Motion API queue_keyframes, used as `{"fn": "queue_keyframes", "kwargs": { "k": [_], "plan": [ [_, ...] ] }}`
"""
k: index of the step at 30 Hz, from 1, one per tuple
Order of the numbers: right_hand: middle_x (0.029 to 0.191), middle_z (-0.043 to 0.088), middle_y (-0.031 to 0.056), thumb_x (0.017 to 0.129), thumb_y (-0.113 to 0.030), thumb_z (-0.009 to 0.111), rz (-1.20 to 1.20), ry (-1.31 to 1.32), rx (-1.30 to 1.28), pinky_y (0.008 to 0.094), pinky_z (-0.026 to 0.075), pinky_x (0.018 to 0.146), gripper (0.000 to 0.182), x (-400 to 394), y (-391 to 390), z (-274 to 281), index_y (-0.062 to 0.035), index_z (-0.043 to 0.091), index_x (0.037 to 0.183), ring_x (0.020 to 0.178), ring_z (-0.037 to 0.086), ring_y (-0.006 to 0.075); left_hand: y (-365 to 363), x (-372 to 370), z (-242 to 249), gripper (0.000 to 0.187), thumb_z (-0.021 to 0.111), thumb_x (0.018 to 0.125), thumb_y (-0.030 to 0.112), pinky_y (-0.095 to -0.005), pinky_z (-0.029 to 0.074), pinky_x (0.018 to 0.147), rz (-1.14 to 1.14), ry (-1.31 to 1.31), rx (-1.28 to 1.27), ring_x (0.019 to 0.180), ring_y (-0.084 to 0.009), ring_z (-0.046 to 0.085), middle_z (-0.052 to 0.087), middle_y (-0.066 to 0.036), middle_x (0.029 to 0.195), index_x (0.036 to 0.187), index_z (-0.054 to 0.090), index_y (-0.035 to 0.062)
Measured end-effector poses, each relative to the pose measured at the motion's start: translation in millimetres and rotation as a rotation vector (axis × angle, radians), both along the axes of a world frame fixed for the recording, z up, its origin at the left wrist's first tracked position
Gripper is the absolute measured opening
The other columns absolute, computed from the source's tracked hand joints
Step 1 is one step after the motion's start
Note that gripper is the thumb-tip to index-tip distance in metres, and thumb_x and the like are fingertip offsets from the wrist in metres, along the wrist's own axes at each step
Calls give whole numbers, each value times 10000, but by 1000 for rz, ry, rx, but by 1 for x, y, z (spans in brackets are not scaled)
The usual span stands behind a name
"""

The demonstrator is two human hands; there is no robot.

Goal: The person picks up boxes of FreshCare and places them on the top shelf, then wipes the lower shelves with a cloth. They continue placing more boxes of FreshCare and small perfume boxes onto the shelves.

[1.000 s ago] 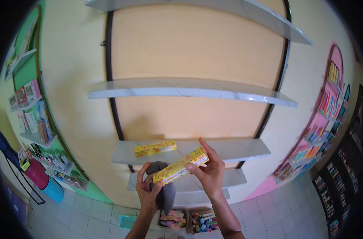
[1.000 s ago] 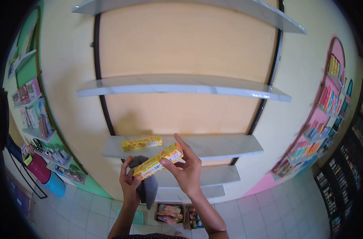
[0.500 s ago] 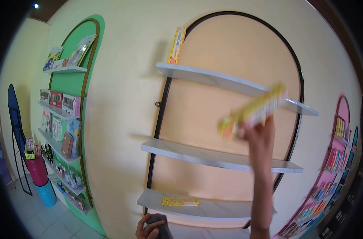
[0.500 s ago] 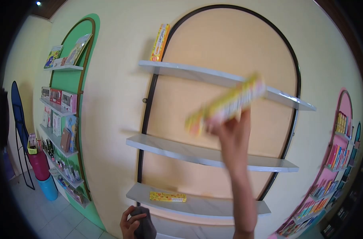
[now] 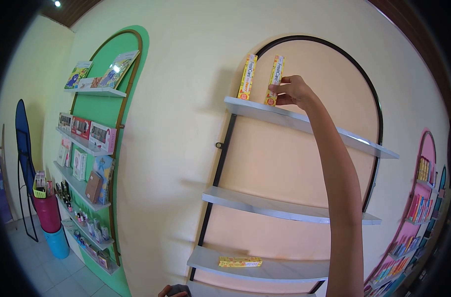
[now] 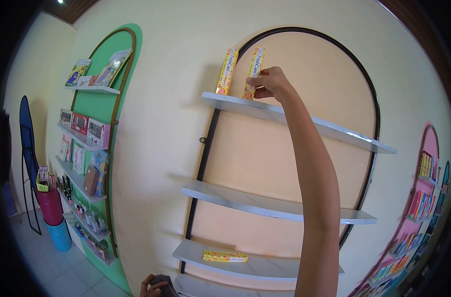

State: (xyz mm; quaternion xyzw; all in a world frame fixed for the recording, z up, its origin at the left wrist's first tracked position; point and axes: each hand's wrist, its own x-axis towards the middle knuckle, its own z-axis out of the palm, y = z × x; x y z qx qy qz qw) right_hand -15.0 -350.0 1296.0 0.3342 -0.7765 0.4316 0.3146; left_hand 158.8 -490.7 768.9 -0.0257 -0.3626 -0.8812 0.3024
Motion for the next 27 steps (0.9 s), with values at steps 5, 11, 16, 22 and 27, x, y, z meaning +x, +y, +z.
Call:
{"fn": "queue_keyframes", "kwargs": {
  "k": [5, 11, 16, 22, 27],
  "plan": [
    [816, 607, 195, 676, -60, 692, -20, -102, 3, 327, 559, 591, 315, -4, -10, 3, 100, 551, 908, 661, 635, 258, -4, 1, -1, 544, 570, 778, 157, -331, 330, 939, 8, -18, 3, 1002, -196, 507, 591, -126, 1007, 1231, 327, -19],
    [859, 594, 182, 699, -63, 672, -9, -139, 20, 320, 548, 660, 335, -3, -11, 1, 103, 527, 951, 720, 626, 251, -6, 2, -2, 547, 572, 785, 172, -336, 323, 946, -4, 3, 57, 1014, -195, 500, 591, -126, 1010, 1232, 322, -19],
    [874, 588, 192, 669, -4, 680, 78, -254, -10, 295, 550, 680, 310, -4, -2, 1, 102, 546, 928, 733, 619, 242, -8, 4, 1, 543, 565, 792, 180, -329, 340, 929, 44, 15, -2, 999, -189, 506, 592, -121, 1007, 1228, 325, -37],
    [883, 590, 178, 663, 30, 671, 51, -263, -20, 247, 541, 688, 269, -1, -1, -6, 101, 572, 903, 737, 616, 223, -12, 0, -5, 493, 550, 796, 163, -301, 359, 907, 14, 10, -22, 983, -176, 514, 593, -110, 1002, 1204, 370, -46],
    [849, 604, 164, 641, 36, 685, 36, -252, -71, 231, 545, 657, 240, -5, -5, -7, 92, 596, 858, 705, 623, 198, -11, 3, 3, 485, 543, 799, 152, -290, 364, 904, 21, -8, -23, 980, -180, 517, 592, -112, 1001, 1204, 368, -50]
  ]
}}
